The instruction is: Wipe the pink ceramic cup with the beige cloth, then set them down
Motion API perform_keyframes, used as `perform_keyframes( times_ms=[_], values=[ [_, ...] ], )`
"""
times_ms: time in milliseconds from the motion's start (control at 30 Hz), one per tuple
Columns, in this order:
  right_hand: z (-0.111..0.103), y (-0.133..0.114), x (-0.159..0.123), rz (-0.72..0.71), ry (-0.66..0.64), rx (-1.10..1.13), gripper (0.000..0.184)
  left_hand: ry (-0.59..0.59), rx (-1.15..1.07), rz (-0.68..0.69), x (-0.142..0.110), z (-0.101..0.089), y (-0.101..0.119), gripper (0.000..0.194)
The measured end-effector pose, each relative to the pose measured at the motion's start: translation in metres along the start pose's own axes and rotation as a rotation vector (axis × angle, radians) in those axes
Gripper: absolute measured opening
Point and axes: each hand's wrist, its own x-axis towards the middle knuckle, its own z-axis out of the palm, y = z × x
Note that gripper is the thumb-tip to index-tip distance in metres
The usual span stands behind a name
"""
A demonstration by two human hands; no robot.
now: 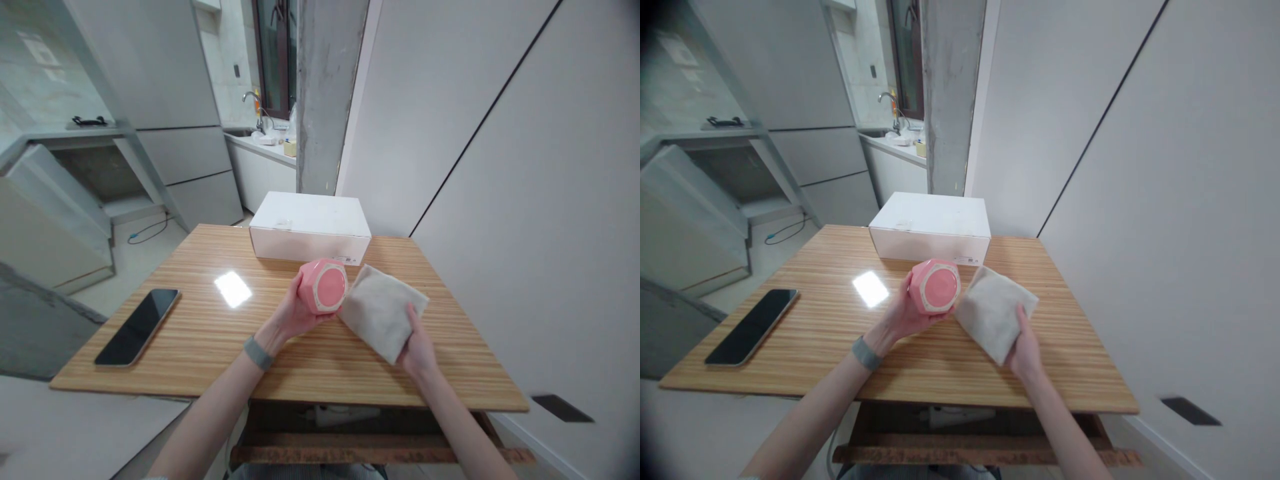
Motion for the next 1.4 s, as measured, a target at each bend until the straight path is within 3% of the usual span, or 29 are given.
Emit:
perform_keyframes(
  times_ms=[100, 200, 333, 400, 533, 600, 700, 800, 967, 1100, 1233, 1400],
  values=[
    [-0.044, -0.029, -0.006, 0.196, 0.099, 0.068, 0.047, 0.038, 0.010, -0.013, 0.001, -0.002, -0.001, 0.076],
    [-0.081, -0.051, -0.013, 0.325, 0.029, 0.045, 0.045, 0.082, 0.015, -0.033, 0.004, -0.005, -0.004, 0.072],
    [-0.108, -0.066, -0.020, 0.441, 0.009, -0.135, 0.039, 0.080, 0.073, -0.044, 0.011, -0.010, -0.011, 0.070],
    [-0.116, -0.072, -0.020, 0.364, 0.019, -0.313, 0.037, 0.080, 0.134, -0.016, 0.017, -0.008, -0.016, 0.064],
    [-0.133, -0.075, -0.012, -0.104, 0.189, -0.884, 0.042, 0.156, 0.355, 0.084, 0.037, 0.007, -0.030, 0.058],
    [-0.144, -0.068, -0.008, -0.354, 0.307, -1.149, 0.050, 0.251, 0.538, 0.170, 0.052, 0.018, -0.040, 0.061],
    [-0.156, -0.051, -0.007, -0.624, 0.330, -1.407, 0.056, 0.353, 0.775, 0.356, 0.080, 0.037, -0.057, 0.079],
    [-0.162, -0.034, -0.009, -0.666, 0.407, -1.597, 0.050, 0.292, 0.911, 0.508, 0.111, 0.053, -0.074, 0.092],
    [-0.166, -0.021, -0.011, -0.752, 0.471, -1.709, 0.047, 0.215, 1.100, 0.547, 0.156, 0.068, -0.095, 0.088],
    [-0.167, -0.021, -0.014, -0.787, 0.491, -1.762, 0.048, 0.153, 1.213, 0.569, 0.184, 0.066, -0.104, 0.088],
    [-0.167, -0.023, -0.016, -0.798, 0.484, -1.787, 0.049, 0.044, 1.210, 0.513, 0.206, 0.057, -0.106, 0.099],
    [-0.168, -0.025, -0.016, -0.788, 0.498, -1.793, 0.047, -0.028, 1.207, 0.429, 0.215, 0.056, -0.101, 0.102]
  ],
)
